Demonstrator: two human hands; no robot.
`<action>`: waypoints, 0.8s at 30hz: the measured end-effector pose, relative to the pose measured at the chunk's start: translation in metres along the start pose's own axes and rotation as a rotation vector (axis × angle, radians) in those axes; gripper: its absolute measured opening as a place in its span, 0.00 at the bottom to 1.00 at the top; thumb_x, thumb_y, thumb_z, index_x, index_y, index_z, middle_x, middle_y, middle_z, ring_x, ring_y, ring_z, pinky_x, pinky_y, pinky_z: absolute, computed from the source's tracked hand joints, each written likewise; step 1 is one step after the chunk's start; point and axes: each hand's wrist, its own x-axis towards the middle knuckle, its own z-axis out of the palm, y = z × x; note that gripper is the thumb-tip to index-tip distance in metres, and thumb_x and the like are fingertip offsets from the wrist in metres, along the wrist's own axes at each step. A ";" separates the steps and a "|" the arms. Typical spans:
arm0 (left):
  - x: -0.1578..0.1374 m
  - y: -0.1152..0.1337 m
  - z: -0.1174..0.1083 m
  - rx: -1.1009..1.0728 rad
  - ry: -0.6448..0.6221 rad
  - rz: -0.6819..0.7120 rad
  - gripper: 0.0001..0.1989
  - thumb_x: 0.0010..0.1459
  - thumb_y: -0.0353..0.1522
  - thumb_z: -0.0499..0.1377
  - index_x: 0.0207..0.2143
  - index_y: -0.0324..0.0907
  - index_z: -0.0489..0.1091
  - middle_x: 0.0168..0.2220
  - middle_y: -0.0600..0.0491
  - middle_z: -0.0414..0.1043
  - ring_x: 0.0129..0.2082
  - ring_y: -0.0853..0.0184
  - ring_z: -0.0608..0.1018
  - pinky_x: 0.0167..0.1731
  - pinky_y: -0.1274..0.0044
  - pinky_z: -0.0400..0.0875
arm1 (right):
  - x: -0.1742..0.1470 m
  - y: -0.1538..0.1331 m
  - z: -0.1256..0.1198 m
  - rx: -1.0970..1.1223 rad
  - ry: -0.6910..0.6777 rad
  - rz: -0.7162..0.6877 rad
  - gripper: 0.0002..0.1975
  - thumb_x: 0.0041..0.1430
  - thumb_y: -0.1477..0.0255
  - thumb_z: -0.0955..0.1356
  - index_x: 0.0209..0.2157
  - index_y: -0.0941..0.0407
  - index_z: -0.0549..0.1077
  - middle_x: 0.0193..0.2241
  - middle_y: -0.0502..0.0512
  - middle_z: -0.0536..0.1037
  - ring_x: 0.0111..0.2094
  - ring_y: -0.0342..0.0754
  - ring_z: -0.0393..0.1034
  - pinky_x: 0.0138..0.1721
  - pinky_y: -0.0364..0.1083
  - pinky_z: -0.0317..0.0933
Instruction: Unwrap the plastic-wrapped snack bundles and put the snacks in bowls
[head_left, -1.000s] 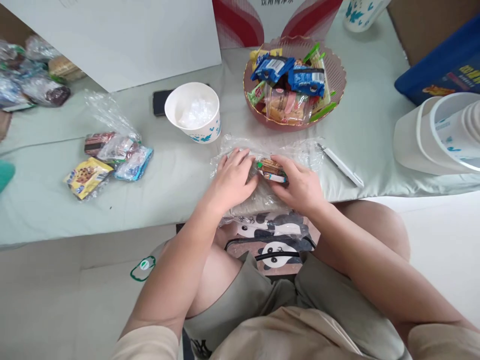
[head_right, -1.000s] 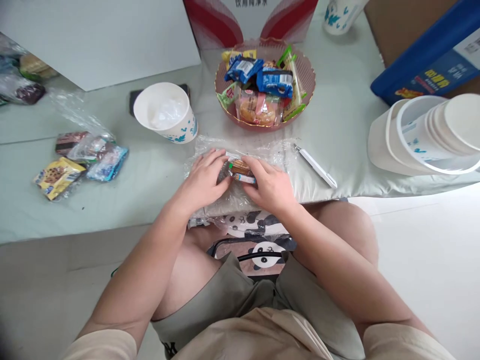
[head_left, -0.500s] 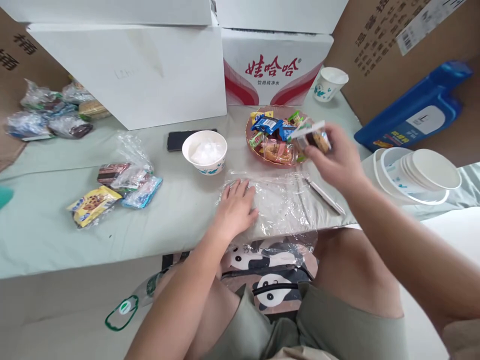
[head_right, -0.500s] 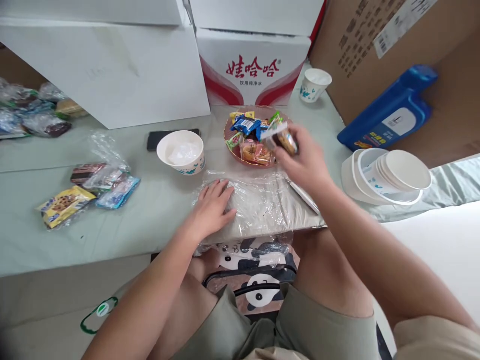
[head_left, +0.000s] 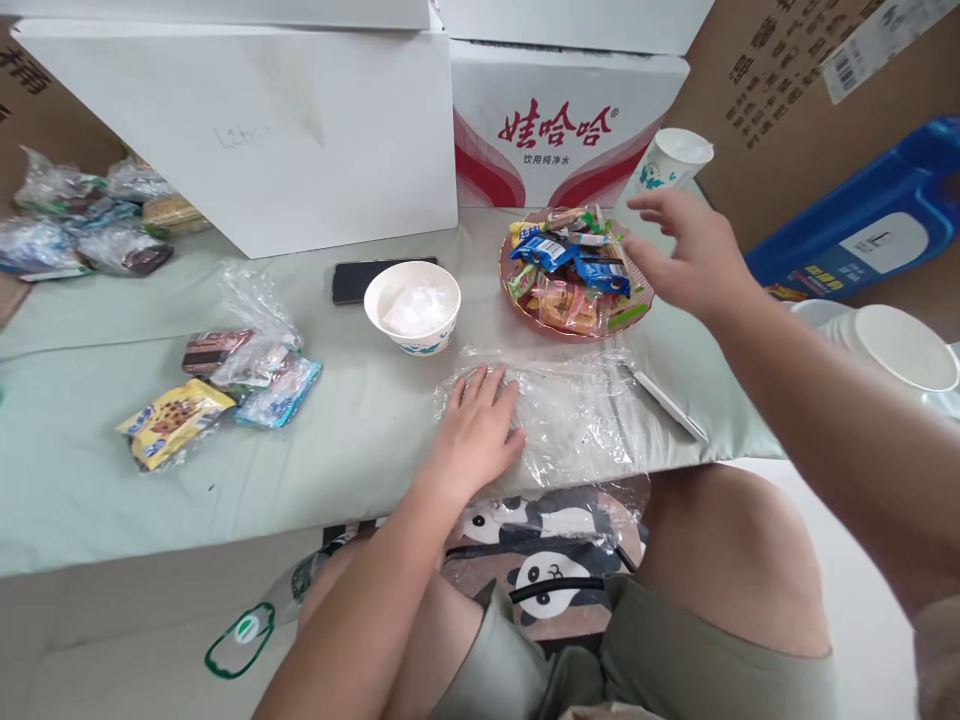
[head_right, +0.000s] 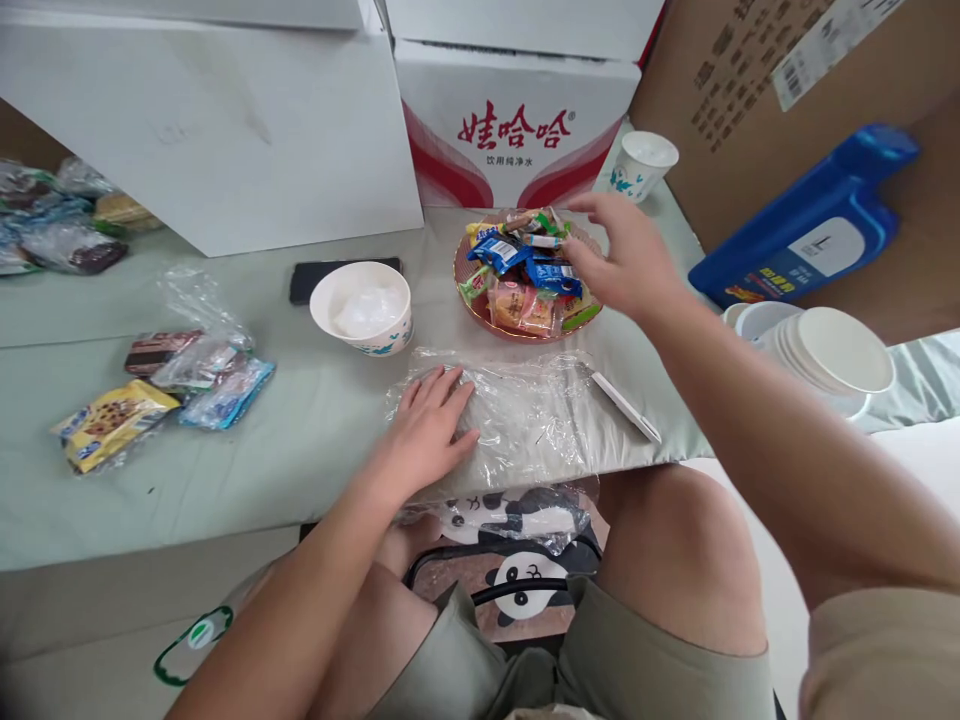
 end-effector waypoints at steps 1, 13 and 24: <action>0.000 -0.001 0.000 -0.005 0.004 0.006 0.28 0.65 0.33 0.56 0.66 0.36 0.64 0.73 0.39 0.56 0.75 0.46 0.56 0.73 0.52 0.53 | -0.024 -0.005 0.000 0.032 0.079 -0.025 0.17 0.63 0.69 0.68 0.54 0.52 0.73 0.55 0.61 0.79 0.56 0.58 0.74 0.59 0.60 0.66; 0.007 -0.006 0.004 -0.050 0.047 0.101 0.31 0.59 0.32 0.63 0.64 0.39 0.66 0.75 0.41 0.51 0.76 0.48 0.52 0.74 0.54 0.50 | -0.147 -0.004 0.053 -0.138 -0.115 0.046 0.29 0.57 0.66 0.68 0.60 0.59 0.69 0.51 0.70 0.79 0.58 0.70 0.68 0.63 0.74 0.52; 0.012 -0.023 0.001 -0.085 0.126 -0.101 0.33 0.56 0.33 0.66 0.64 0.42 0.66 0.75 0.38 0.45 0.76 0.42 0.49 0.73 0.51 0.51 | -0.141 -0.011 0.025 0.364 -0.043 0.347 0.01 0.56 0.71 0.67 0.32 0.52 0.70 0.29 0.53 0.78 0.30 0.51 0.75 0.32 0.50 0.68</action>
